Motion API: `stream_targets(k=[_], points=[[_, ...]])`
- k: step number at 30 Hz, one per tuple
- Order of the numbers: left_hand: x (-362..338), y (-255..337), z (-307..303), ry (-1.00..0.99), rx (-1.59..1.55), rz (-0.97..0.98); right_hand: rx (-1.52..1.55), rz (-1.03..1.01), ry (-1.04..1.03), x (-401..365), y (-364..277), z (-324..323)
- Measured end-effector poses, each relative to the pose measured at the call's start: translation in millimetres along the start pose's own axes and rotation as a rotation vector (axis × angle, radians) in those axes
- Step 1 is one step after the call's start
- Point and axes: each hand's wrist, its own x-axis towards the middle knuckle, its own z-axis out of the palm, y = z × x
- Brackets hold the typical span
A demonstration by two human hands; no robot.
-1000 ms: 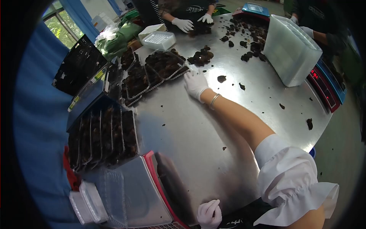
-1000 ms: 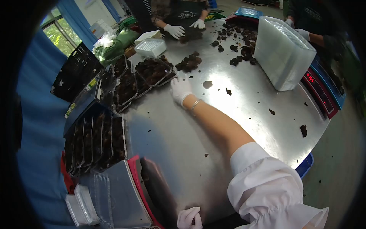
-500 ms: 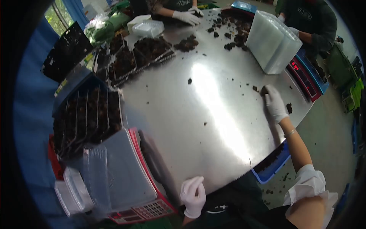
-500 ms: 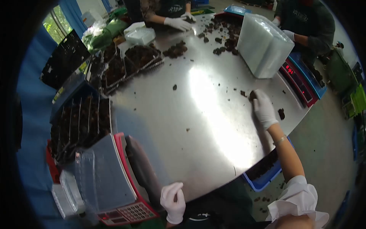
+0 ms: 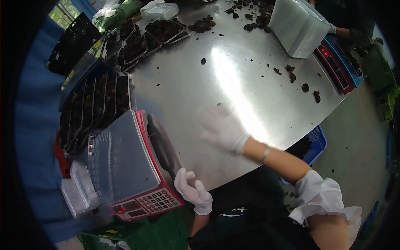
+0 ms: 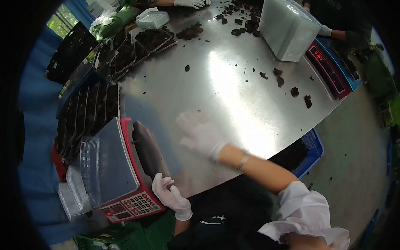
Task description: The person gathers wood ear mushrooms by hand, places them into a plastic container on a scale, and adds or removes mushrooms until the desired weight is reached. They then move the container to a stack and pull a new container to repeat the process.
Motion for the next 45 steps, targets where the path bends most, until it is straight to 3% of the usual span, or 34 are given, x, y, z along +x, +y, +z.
stream_targets(k=[1, 2, 3, 5, 7, 9, 11, 14, 16, 17, 18, 19, 20, 21, 23, 24, 25, 29, 32, 34, 37, 39, 40, 41, 42, 43, 45], points=[[-1, 0, -1, 0.006, -0.003, -0.003, -0.085, 0.187, 0.073, -4, 30, -9], [-1, 0, -3, -0.034, 0.034, 0.022, -0.02, 0.534, 0.098, -7, 52, -36], [0, -1, -2, -0.069, 0.068, 0.05, -0.429, 0.573, 0.164, -20, 92, -42], [4, 1, 0, -0.077, 0.05, 0.087, -0.621, 0.658, 0.216, -38, 96, -81], [1, 3, -1, -0.106, 0.054, 0.109, -0.539, 0.077, 0.374, -41, 43, -92], [2, 2, -2, -0.144, 0.068, 0.12, 0.201, 0.095, 0.199, -34, 13, -27], [2, 5, -5, -0.14, 0.064, 0.097, 0.047, -0.19, -0.092, -26, -39, -8], [2, 5, -4, -0.14, 0.057, 0.055, -0.05, -0.203, -0.171, 4, -24, -4], [0, 2, -3, -0.144, 0.035, 0.034, -0.197, 0.02, 0.026, 27, 42, 3], [1, 2, -3, -0.126, 0.04, 0.037, -0.026, 0.423, 0.03, 44, 48, -29], [1, 4, -3, -0.144, 0.034, 0.037, -0.165, 0.454, 0.189, 55, 98, -32], [2, 4, -3, -0.159, 0.026, 0.039, -0.363, 0.597, 0.122, 66, 125, -52], [2, 3, -3, -0.17, 0.017, 0.036, -0.483, 0.616, 0.165, 72, 135, -56], [7, 5, -3, -0.175, 0.041, 0.089, -0.493, 0.597, 0.182, 86, 142, -50], [8, 7, -3, -0.195, 0.063, 0.084, 0.152, 0.278, 0.187, 105, 129, -26], [8, 8, -3, -0.195, 0.062, 0.091, 0.411, 0.247, 0.029, 116, 100, -4], [10, 8, -2, -0.209, 0.066, 0.079, 0.272, 0.061, -0.016, 127, 45, -13], [11, 6, -2, -0.242, 0.106, 0.068, 0.3, -0.308, -0.155, 199, -33, 76], [11, 6, 1, -0.224, 0.094, 0.015, -0.076, -0.141, -0.083, 281, -34, 112], [12, 4, 1, -0.22, 0.099, 0.003, -0.171, -0.083, 0.026, 306, -14, 122], [14, 6, 0, -0.203, 0.071, -0.036, -0.193, 0.185, 0.102, 311, 23, 91], [17, 8, 0, -0.22, 0.018, -0.098, -0.157, 0.284, 0.219, 291, 70, 71], [18, 8, -1, -0.215, 0.012, -0.09, -0.051, 0.352, 0.158, 269, 88, 38], [17, 7, -2, -0.221, -0.009, -0.121, -0.462, 0.393, -0.008, 252, 127, 30], [15, 8, -2, -0.229, -0.034, -0.157, -0.124, 0.65, 0.242, 210, 115, -8], [15, 9, -3, -0.229, -0.05, -0.16, -0.353, 0.523, 0.367, 185, 202, 5], [19, 12, -4, -0.218, -0.027, -0.064, -0.494, 0.73, 0.162, 108, 200, -75]])
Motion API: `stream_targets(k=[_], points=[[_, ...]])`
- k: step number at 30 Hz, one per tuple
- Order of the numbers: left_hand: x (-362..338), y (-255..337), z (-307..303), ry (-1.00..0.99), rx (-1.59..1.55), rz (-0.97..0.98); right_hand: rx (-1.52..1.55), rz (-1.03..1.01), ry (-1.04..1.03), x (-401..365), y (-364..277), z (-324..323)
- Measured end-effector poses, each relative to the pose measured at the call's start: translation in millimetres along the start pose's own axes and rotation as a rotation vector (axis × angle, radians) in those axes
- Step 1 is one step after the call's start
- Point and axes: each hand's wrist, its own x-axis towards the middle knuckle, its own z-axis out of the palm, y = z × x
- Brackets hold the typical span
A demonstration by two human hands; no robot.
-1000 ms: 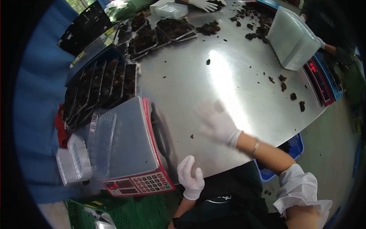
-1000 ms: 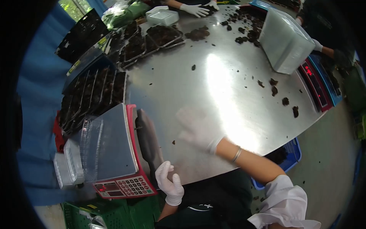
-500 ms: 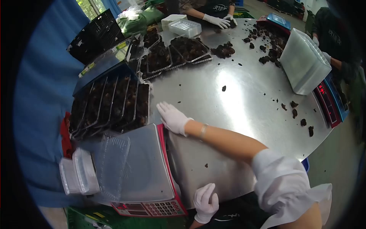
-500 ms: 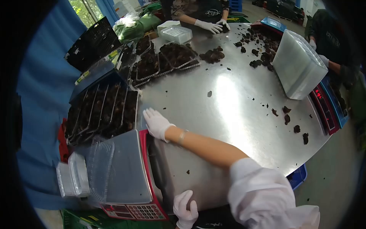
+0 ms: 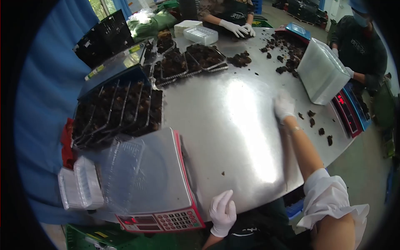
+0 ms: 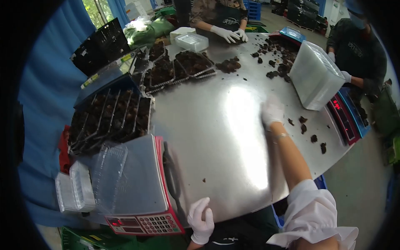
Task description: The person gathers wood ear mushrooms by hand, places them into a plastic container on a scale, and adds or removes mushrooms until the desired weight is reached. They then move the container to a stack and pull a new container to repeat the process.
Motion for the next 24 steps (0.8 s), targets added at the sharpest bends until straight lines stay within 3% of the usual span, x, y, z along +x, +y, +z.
stream_targets(k=[1, 2, 3, 4, 5, 6, 8, 10, 11, 12, 13, 14, 15, 16, 18, 19, 21, 24], points=[[0, 1, 0, 0.005, 0.01, 0.017, -0.051, 0.071, 0.096, -14, 46, 7], [-1, 2, -1, -0.001, 0.009, 0.021, -0.052, 0.076, 0.009, -31, 80, -14], [-2, 2, -2, 0.012, 0.004, 0.039, -0.028, 0.095, 0.084, -40, 132, 5], [-1, 1, -2, 0.03, 0.004, 0.059, -0.205, 0.1, 0.022, -63, 153, -10], [-4, -1, -4, 0.047, -0.027, 0.057, -0.156, 0.118, 0.018, -78, 171, -19], [-7, -3, -4, 0.064, -0.057, 0.06, -0.045, 0.052, 0.23, -97, 183, -18], [-14, -8, -3, 0.068, -0.077, 0.058, 0.075, -0.217, 0.41, -143, 146, -59], [-14, -8, 0, 0.205, -0.065, 0.132, 0.339, -0.368, 0.306, -175, 94, -76], [-15, -8, 1, 0.237, -0.039, 0.14, 0.556, -0.255, 0.096, -205, 50, -90], [-18, -8, 1, 0.273, -0.048, 0.12, 0.733, -0.353, -0.034, -232, 14, -75], [-19, -5, 1, 0.299, -0.052, 0.124, 0.698, -0.579, -0.013, -240, -6, -49], [-19, -2, 2, 0.325, -0.058, 0.13, 0.985, -0.678, -0.207, -251, -36, -41], [-19, 0, 2, 0.308, -0.064, 0.143, 0.884, -0.892, -0.184, -264, -70, -63], [-21, 2, 1, 0.352, -0.05, 0.165, 0.928, -0.976, -0.194, -278, -95, -48], [-26, 2, 1, 0.387, 0.005, 0.212, 0.716, -1.065, -0.307, -298, -143, -50], [-29, 2, 2, 0.38, -0.007, 0.204, 0.715, -1.041, -0.302, -305, -151, -39], [-34, 4, 4, 0.363, -0.013, 0.195, 0.573, -0.997, -0.002, -315, -158, -9], [-39, 5, -2, 0.334, -0.024, 0.166, 0.46, -0.662, -0.122, -285, -96, -34]])
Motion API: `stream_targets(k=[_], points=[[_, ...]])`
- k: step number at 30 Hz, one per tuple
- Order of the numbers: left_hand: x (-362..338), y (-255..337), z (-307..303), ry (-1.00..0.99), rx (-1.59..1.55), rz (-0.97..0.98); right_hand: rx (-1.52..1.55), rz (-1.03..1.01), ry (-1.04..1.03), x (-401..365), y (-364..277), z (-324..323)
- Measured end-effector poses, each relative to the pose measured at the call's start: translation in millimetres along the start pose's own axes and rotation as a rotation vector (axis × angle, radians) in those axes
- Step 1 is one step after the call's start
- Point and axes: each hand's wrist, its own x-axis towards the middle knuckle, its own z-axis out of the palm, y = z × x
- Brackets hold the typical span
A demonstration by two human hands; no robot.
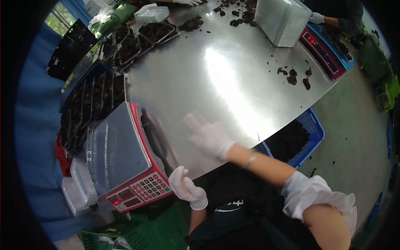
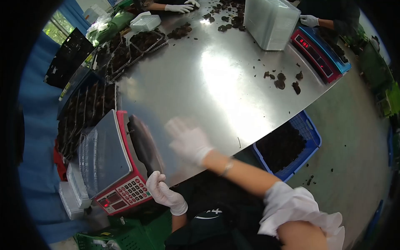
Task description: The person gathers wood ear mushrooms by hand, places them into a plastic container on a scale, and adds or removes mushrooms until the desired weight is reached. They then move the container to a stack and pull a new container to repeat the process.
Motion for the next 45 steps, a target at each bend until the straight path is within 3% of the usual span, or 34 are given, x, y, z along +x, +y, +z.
stream_targets(k=[2, 4, 5, 6, 8, 9, 10, 12, 15, 16, 18, 21, 24, 26, 27, 28, 29, 30, 31, 34, 39, 42, 43, 44, 45], points=[[1, -3, -3, -0.028, 0.021, -0.023, -0.421, 0.291, 0.066, -27, 82, -14], [3, -6, 2, -0.012, 0.008, -0.053, -0.406, 0.764, 0.025, -49, 110, -84], [2, -6, 5, -0.012, -0.007, -0.088, -0.596, 0.604, 0.412, -72, 120, -83], [2, -5, 7, -0.027, -0.013, -0.099, -0.603, 0.619, 0.401, -80, 108, -87], [8, -3, 14, -0.071, 0.018, -0.093, 0.162, 0.369, 0.369, -83, 67, -92], [9, -4, 17, -0.079, 0.007, -0.096, -0.073, 0.157, 0.251, -85, 49, -62], [11, -4, 18, -0.098, -0.009, -0.091, 0.131, 0.123, 0.143, -80, 18, -52], [13, -3, 19, -0.122, -0.001, -0.105, 0.201, -0.008, 0.008, -77, -25, -25], [12, -4, 17, -0.152, -0.006, -0.129, 0.079, 0.041, -0.008, -81, -6, -23], [11, -5, 18, -0.142, -0.008, -0.141, 0.054, 0.148, -0.045, -86, 13, -37], [9, -7, 19, -0.157, -0.009, -0.158, -0.087, 0.445, 0.036, -99, 56, -74], [6, -11, 21, -0.161, -0.034, -0.207, -0.397, 0.724, 0.187, -134, 126, -108], [6, -12, 20, -0.185, -0.016, -0.21, -0.733, 0.792, 0.441, -146, 137, -110], [5, -13, 19, -0.198, -0.026, -0.221, -0.293, 0.574, 0.318, -112, 86, -122], [6, -13, 19, -0.213, 0.007, -0.214, -0.06, 0.386, 0.316, -107, 87, -78], [6, -12, 18, -0.226, -0.005, -0.203, -0.061, 0.143, 0.286, -88, 72, -46], [6, -11, 19, -0.226, 0.019, -0.2, 0.143, 0.104, 0.125, -68, 36, -58], [7, -11, 20, -0.222, 0.044, -0.196, 0.202, -0.032, 0.075, -59, 24, -30], [7, -12, 20, -0.213, 0.037, -0.204, -0.019, -0.169, 0.064, -46, 16, -24], [5, -16, 19, -0.198, 0.055, -0.222, 0.021, 0.004, 0.053, -33, 57, -45], [8, -10, 24, -0.215, 0.121, -0.167, -0.3, 0.468, 0.263, -60, 202, -103], [7, -9, 27, -0.232, 0.108, -0.132, -0.408, 0.612, 0.22, -49, 197, -126], [8, -6, 27, -0.251, 0.133, -0.117, -0.282, 0.51, 0.218, -39, 173, -133], [8, -6, 27, -0.254, 0.131, -0.109, -0.299, 0.36, 0.034, -27, 182, -100], [8, -6, 28, -0.271, 0.149, -0.107, -0.035, 0.239, 0.134, -16, 173, -80]])
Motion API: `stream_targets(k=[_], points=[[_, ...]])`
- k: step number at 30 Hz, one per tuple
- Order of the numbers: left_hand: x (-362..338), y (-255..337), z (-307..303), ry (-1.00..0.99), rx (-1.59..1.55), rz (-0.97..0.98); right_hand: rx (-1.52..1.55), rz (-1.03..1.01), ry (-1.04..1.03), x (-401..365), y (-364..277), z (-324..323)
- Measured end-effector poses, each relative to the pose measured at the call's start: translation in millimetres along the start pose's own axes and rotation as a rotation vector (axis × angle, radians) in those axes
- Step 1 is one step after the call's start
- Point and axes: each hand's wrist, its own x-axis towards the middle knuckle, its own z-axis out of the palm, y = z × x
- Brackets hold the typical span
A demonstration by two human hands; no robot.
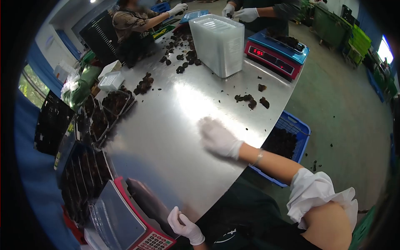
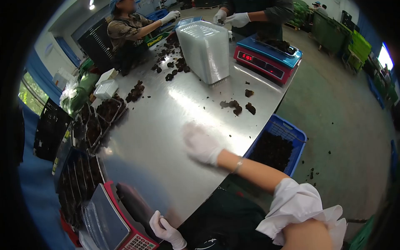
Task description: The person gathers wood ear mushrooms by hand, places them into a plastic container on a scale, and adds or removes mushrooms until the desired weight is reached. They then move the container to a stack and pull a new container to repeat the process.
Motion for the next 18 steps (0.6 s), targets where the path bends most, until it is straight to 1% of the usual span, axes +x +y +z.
stream_targets(k=[1, 2, 3, 5, 7, 9, 11, 13, 15, 17, 18], points=[[0, 0, 1, -0.017, 0.02, 0.001, -0.012, -0.061, -0.127, 10, -21, 3], [-1, -1, 1, -0.02, 0.014, -0.012, -0.141, -0.085, -0.17, 18, -27, 13], [0, -1, 2, -0.024, 0.016, -0.002, -0.136, -0.08, -0.162, 30, -21, 15], [-1, -1, 1, 0.004, 0.016, -0.046, -0.202, 0.027, -0.019, 59, 6, 13], [-1, 0, 1, -0.002, 0.039, -0.033, -0.252, 0.272, 0.068, 76, 42, -9], [1, -1, 2, 0.002, 0.054, -0.012, -0.355, 0.466, 0.191, 83, 100, -28], [-1, -3, 1, -0.012, 0.056, -0.029, -0.426, 0.598, 0.312, 66, 140, -52], [0, -4, 0, -0.01, 0.035, -0.028, -0.391, 0.734, 0.223, 34, 154, -85], [0, -4, 1, -0.01, 0.015, -0.038, -0.548, 0.8, 0.325, -7, 187, -86], [-1, -4, 0, -0.035, 0.011, -0.029, -0.601, 0.939, 0.283, -47, 197, -107], [-1, -5, -1, -0.034, 0.006, -0.036, -0.544, 0.946, 0.374, -71, 207, -113]])
